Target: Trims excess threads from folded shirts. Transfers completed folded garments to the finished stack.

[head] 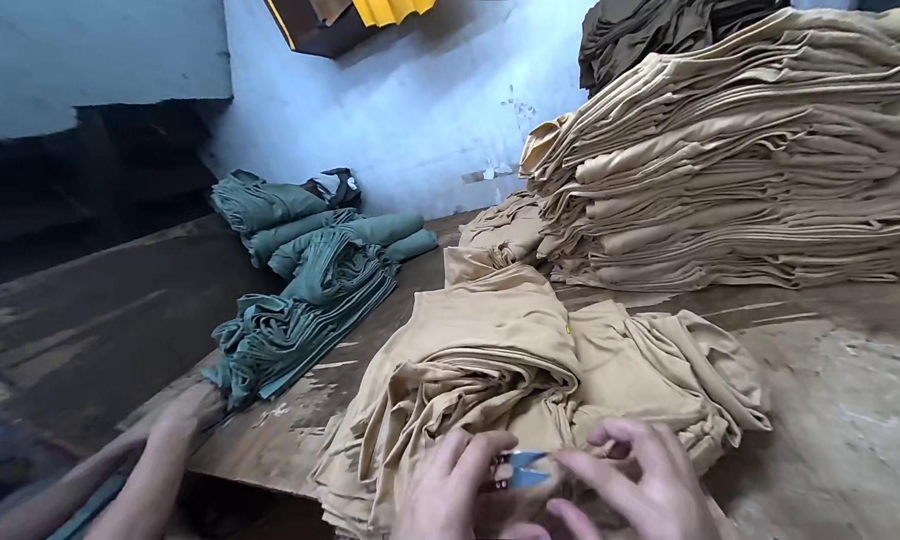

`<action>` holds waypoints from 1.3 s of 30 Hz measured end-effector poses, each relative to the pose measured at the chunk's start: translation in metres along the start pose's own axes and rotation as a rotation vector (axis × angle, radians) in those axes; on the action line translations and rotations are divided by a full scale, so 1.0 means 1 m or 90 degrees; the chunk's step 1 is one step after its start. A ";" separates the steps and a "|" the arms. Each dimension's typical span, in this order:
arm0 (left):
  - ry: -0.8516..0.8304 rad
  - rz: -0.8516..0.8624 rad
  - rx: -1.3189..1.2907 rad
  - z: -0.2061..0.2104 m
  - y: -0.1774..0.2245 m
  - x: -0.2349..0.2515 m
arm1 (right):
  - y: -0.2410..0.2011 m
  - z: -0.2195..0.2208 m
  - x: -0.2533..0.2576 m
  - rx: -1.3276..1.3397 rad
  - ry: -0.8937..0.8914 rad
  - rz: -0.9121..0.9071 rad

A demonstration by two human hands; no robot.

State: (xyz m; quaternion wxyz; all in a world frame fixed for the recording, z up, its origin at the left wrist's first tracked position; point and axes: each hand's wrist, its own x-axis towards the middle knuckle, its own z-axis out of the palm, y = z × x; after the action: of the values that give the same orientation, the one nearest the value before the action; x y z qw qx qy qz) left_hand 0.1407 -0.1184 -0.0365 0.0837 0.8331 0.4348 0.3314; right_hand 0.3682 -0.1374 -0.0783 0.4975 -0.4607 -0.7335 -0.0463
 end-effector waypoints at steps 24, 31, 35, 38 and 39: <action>0.054 -0.055 -0.238 0.006 -0.024 0.032 | -0.015 0.046 0.037 0.437 0.111 0.191; 0.024 -0.174 -0.390 0.009 -0.036 0.043 | -0.002 0.034 0.016 -0.014 0.098 -0.074; 0.075 0.000 -0.220 0.003 -0.030 0.026 | 0.006 0.007 -0.002 0.021 0.227 -0.038; 0.177 0.158 0.007 0.008 -0.014 0.020 | 0.006 0.003 -0.004 0.038 0.220 -0.049; 0.203 0.199 0.069 0.012 -0.011 0.021 | 0.005 0.005 -0.004 0.042 0.217 -0.059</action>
State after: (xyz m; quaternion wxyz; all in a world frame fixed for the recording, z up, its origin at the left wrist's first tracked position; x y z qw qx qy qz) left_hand 0.1498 -0.0934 -0.0404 -0.0835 0.8307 0.3252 0.4442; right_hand 0.3689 -0.1345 -0.0861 0.6269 -0.3953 -0.6601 -0.1223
